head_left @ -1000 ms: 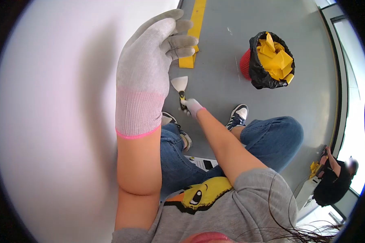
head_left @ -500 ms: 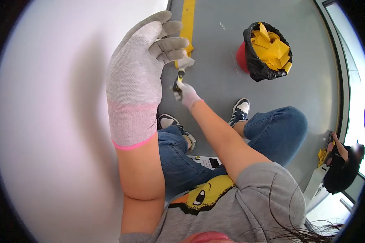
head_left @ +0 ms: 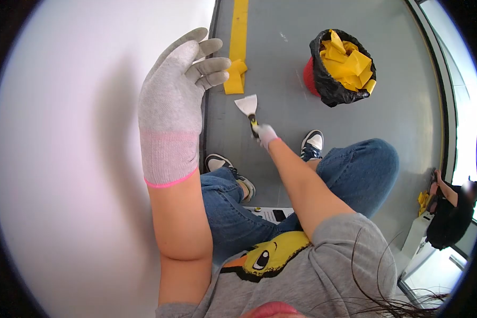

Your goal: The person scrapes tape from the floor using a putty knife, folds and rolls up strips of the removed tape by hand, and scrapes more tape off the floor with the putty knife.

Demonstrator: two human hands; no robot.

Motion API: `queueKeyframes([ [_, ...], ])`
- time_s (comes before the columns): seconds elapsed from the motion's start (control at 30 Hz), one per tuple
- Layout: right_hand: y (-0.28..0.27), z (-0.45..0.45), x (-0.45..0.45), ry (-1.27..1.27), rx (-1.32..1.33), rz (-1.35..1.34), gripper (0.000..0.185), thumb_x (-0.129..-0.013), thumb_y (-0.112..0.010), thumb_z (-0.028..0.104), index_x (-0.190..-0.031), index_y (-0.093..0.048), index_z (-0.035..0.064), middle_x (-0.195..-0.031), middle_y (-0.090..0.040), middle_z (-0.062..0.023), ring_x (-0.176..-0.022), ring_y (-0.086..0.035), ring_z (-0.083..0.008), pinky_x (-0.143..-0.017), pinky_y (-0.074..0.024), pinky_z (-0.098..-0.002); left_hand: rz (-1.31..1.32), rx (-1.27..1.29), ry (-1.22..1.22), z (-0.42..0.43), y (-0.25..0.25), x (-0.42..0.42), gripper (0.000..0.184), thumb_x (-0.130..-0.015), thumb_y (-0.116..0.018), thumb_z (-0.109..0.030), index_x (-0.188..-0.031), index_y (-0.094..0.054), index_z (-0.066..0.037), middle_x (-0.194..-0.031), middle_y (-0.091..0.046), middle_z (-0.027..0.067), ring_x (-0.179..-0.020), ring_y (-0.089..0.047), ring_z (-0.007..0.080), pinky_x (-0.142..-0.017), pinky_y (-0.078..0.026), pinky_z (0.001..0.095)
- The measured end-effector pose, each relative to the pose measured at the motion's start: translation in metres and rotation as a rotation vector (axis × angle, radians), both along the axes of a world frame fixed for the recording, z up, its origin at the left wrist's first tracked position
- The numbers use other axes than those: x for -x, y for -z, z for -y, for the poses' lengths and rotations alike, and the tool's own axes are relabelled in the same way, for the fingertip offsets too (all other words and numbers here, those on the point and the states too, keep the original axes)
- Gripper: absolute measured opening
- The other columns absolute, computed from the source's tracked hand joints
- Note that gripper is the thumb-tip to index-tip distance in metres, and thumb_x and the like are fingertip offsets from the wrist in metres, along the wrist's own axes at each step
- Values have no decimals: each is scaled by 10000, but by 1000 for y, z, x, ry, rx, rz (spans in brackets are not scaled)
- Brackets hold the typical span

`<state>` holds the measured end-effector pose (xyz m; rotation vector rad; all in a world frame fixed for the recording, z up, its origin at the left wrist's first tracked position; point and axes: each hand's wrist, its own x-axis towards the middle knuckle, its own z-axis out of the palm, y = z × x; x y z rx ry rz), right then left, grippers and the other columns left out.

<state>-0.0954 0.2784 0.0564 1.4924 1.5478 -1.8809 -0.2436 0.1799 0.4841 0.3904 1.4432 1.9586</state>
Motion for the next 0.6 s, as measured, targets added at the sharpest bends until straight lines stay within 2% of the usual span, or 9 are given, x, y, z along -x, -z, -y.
queueKeyframes([
  [0.03,-11,-9,20,31,-86,-4,389,-861,-585,350,-692,-636,4,-538,-584,-95,-455,-552,-189,-430,-390,-373,8,0,3,0,-1,1,437,-923,-492,-236,-1240,-464,62,-1098,-572,197,-901,-610,264,-772,-510,331],
  [0.07,-14,-18,43,130,-105,22,400,-863,-583,362,-719,-640,-6,-555,-596,-93,-471,-567,-185,-439,-395,-369,-5,18,-15,-1,-2,2,440,-923,-492,-238,-1241,-462,64,-1099,-572,198,-902,-611,265,-771,-511,333],
  [0.1,-37,-25,58,49,-73,85,324,-896,-584,321,-762,-576,26,-583,-583,-85,-362,-399,-125,-349,-312,-298,-16,36,-32,-1,-4,2,442,-923,-491,-240,-1242,-461,65,-1101,-572,199,-903,-611,267,-771,-512,334],
  [0.2,-72,-34,67,235,72,-5,307,-911,-566,339,-854,-557,37,-665,-606,-89,-392,-396,-108,-351,-306,-274,-15,59,-53,-4,-11,0,451,-923,-494,-243,-1247,-456,69,-1101,-571,200,-904,-612,270,-768,-513,336],
  [0.27,-74,-30,65,329,159,-46,304,-915,-562,349,-908,-545,46,-713,-612,-89,-410,-396,-101,-351,-304,-259,-17,34,-45,-2,-10,1,455,-923,-497,-245,-1249,-455,69,-1101,-571,201,-902,-612,269,-766,-513,336],
  [0.37,-40,-7,38,485,313,-115,296,-920,-531,357,-885,-560,65,-714,-615,-68,-420,-430,-124,-373,-327,-279,-16,-15,-7,-1,-3,0,457,-921,-499,-246,-1250,-456,68,-1105,-571,202,-900,-612,269,-766,-511,337],
  [0.4,-35,9,23,554,391,-228,301,-929,-519,356,-899,-551,58,-761,-622,-79,-451,-458,-135,-377,-342,-267,-12,-17,1,0,-3,1,457,-920,-499,-245,-1249,-456,69,-1106,-571,203,-901,-612,269,-769,-510,337],
  [0.53,-22,74,-36,388,352,-337,251,-935,-526,268,-1049,-515,45,-886,-646,-104,-582,-610,-207,-410,-424,-288,-20,-3,-16,1,-3,1,462,-913,-501,-244,-1251,-457,68,-1111,-573,206,-913,-610,273,-786,-505,341],
  [0.6,-23,90,-58,288,358,-202,247,-928,-533,250,-1058,-509,43,-905,-641,-104,-582,-605,-214,-434,-463,-295,-13,-17,-18,1,-2,-2,455,-913,-499,-237,-1248,-458,67,-1105,-574,203,-915,-608,271,-791,-502,342],
])
